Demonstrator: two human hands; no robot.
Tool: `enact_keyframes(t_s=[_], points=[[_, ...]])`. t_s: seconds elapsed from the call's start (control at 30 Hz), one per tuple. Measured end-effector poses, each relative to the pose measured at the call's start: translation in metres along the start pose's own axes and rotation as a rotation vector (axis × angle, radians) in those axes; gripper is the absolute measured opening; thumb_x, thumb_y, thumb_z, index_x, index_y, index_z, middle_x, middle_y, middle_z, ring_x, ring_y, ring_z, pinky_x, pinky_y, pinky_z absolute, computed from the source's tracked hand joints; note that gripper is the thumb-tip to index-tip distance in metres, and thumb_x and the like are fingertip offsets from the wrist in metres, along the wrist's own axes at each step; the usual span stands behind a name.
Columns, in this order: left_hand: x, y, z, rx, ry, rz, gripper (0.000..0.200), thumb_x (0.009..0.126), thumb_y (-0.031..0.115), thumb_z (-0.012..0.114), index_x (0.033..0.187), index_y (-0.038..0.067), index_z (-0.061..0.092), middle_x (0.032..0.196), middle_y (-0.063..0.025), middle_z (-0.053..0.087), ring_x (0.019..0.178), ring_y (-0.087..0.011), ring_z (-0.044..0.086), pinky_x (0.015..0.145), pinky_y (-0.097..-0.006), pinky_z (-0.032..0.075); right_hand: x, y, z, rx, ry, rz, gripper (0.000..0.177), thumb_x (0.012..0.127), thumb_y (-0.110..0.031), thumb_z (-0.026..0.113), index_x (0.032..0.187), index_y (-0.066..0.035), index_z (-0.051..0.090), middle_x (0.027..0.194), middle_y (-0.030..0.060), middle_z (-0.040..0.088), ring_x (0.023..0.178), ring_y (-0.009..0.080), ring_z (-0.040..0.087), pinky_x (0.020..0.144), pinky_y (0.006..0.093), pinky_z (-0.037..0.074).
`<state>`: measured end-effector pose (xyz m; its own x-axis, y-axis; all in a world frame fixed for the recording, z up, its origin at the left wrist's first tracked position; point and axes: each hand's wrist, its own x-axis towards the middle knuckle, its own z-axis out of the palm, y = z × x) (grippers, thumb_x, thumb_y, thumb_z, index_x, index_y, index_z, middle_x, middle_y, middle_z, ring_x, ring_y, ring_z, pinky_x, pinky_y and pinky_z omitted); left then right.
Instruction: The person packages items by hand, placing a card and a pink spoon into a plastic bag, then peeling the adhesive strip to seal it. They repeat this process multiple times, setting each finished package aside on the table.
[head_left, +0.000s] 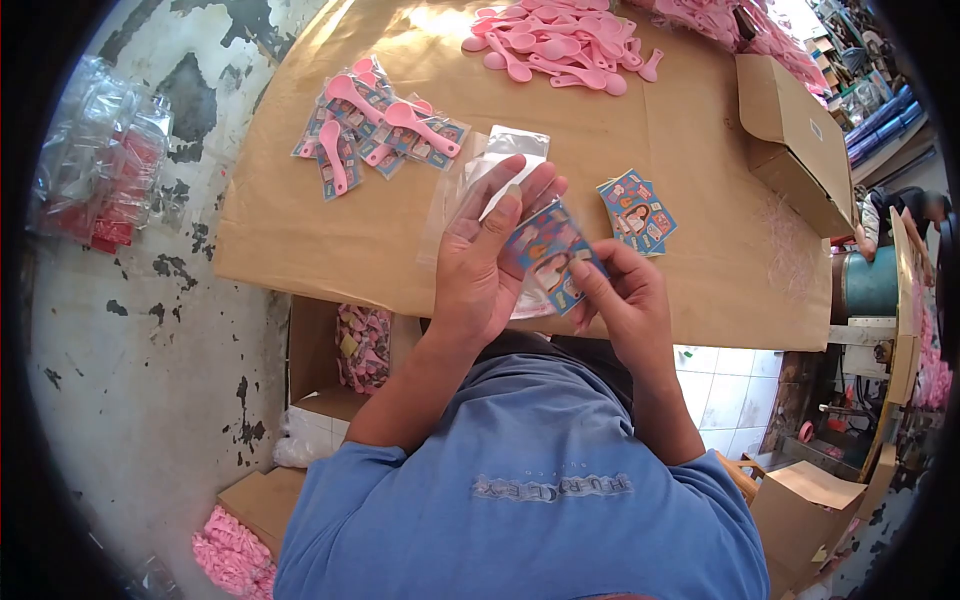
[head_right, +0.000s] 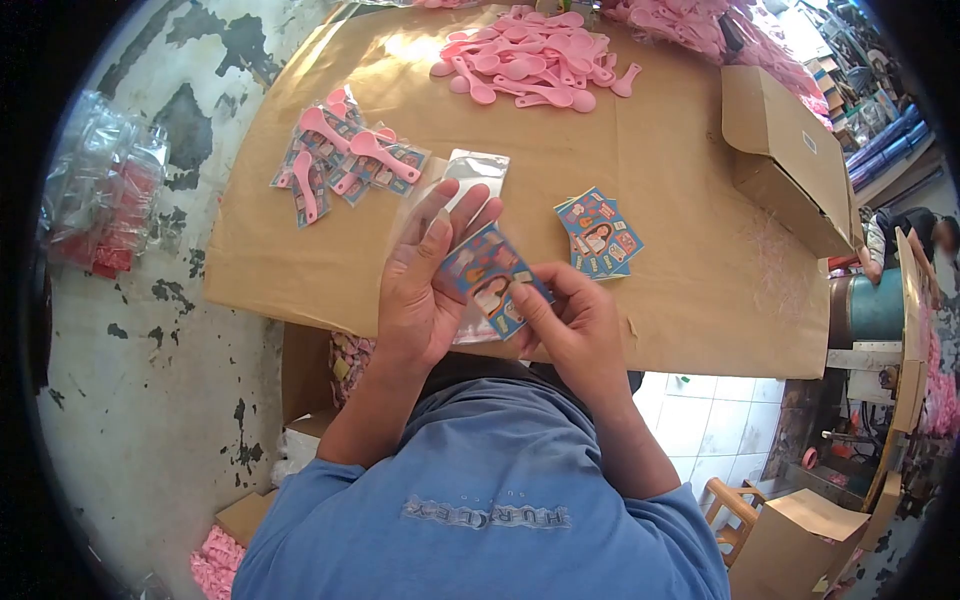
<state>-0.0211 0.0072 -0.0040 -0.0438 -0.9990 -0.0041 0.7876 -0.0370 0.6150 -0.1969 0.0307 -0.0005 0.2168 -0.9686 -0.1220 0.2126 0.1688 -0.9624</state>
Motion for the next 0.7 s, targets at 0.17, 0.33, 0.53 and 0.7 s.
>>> enact_keyframes(t_s=[0.17,0.33,0.53,0.7], points=[[-0.003,-0.001,-0.001,0.003,-0.025,-0.060,0.045,0.107,0.015,0.058,0.148,-0.001,0.047,0.146,-0.0231,0.057,0.139,-0.0337,0.054,0.108,-0.0457,0.055,0.004,-0.002,-0.010,-0.086,-0.086,0.032,0.021,0.102,-0.015,0.070,0.113,0.003,0.067,0.080,0.0020,0.068,0.064,0.0064,0.065,0.057,0.0203,0.052],[-0.002,-0.002,0.001,-0.013,-0.025,-0.051,0.042,0.107,0.014,0.058,0.145,-0.002,0.050,0.143,-0.0231,0.059,0.138,-0.0339,0.055,0.107,-0.0450,0.056,0.009,-0.006,-0.010,0.039,0.006,0.016,0.022,0.099,-0.011,0.072,0.113,0.003,0.063,0.086,0.0046,0.069,0.070,0.0082,0.066,0.061,0.0220,0.053],[-0.002,-0.010,0.007,0.018,-0.008,-0.071,0.040,0.106,0.013,0.060,0.143,-0.001,0.053,0.141,-0.0220,0.061,0.136,-0.0312,0.057,0.105,-0.0424,0.056,0.014,0.003,-0.011,0.082,-0.036,-0.031,0.019,0.098,-0.010,0.073,0.110,0.001,0.062,0.088,0.0049,0.069,0.074,0.0085,0.066,0.063,0.0229,0.054],[-0.006,-0.017,0.011,0.067,-0.006,-0.135,0.041,0.105,0.013,0.063,0.143,0.000,0.054,0.141,-0.0204,0.062,0.130,-0.0238,0.061,0.102,-0.0376,0.057,0.018,0.011,0.005,0.124,0.044,-0.126,0.020,0.099,-0.011,0.073,0.111,0.001,0.063,0.090,0.0044,0.070,0.075,0.0082,0.066,0.065,0.0236,0.054]])
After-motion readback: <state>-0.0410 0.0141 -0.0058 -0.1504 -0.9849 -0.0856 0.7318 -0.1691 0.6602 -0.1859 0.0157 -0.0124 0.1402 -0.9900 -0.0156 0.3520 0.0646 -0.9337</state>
